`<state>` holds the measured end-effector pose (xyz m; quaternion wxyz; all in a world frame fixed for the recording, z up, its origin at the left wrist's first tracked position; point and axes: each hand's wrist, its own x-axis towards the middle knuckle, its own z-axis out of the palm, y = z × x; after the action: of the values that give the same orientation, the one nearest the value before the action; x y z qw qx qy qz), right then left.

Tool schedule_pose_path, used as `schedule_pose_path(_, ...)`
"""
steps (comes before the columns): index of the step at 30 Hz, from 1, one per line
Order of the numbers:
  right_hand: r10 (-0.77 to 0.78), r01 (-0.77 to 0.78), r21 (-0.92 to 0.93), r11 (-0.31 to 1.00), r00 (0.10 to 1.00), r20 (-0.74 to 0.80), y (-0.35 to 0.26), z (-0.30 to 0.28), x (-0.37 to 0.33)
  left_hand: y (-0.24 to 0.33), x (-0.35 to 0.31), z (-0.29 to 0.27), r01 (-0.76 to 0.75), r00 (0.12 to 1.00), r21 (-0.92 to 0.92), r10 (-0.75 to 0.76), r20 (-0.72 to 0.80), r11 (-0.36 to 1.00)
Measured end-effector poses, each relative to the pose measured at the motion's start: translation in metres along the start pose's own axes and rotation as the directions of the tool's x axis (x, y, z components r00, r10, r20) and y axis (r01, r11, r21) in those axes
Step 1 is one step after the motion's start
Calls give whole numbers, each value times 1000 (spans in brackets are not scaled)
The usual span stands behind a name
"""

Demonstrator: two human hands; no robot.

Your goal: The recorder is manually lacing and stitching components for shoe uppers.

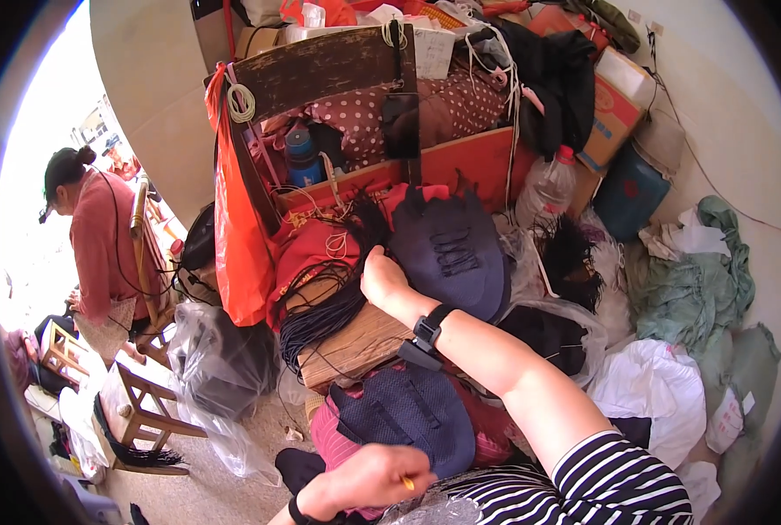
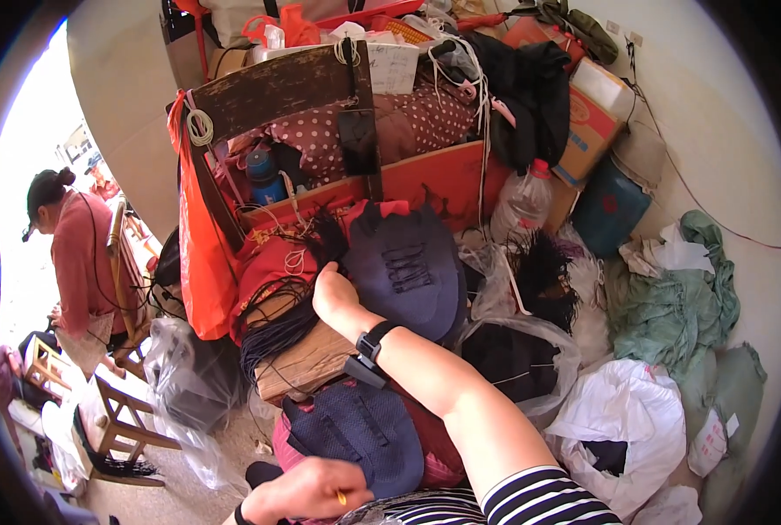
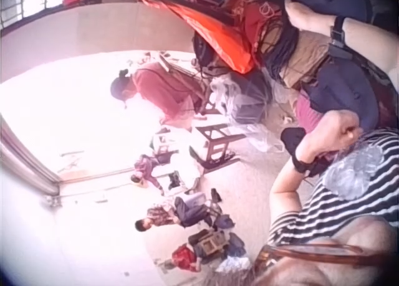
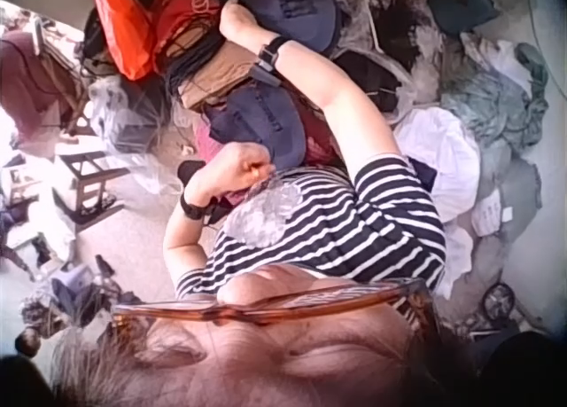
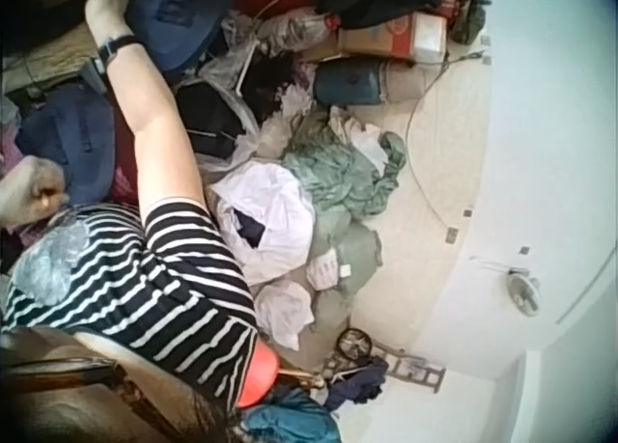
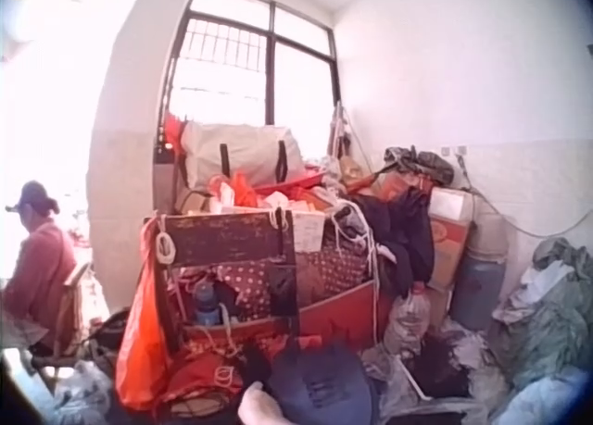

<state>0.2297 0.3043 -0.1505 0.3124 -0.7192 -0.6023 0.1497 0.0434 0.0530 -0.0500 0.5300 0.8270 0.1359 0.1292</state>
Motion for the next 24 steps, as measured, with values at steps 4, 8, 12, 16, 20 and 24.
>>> schedule_pose_path(4, -93, 91, -18, 996, 990, -102, 5, 2, -2, 1, -3, 9, 45, 997, -8, -46, -66, 999)
schedule_pose_path(8, -200, 200, 32, 979, 980, -5, -10, -32, -28, -25, -5, 9, 220, 957, -21, -220, -187, 975)
schedule_pose_path(12, -374, 370, 91, 925, 927, 27, 3, -66, -56, -44, -3, 12, 319, 927, 1, -312, -208, 948)
schedule_pose_path(16, -448, 459, 193, 867, 889, -99, 20, -118, -110, -53, -3, 19, 244, 958, 89, -226, -177, 966)
schedule_pose_path(20, -318, 361, 252, 898, 928, -196, 57, -161, -140, -52, 0, 20, 246, 960, 115, -225, -168, 962)
schedule_pose_path(24, -97, 202, 245, 948, 919, -382, 111, -176, -133, -50, 3, 20, 330, 933, 90, -310, -185, 939)
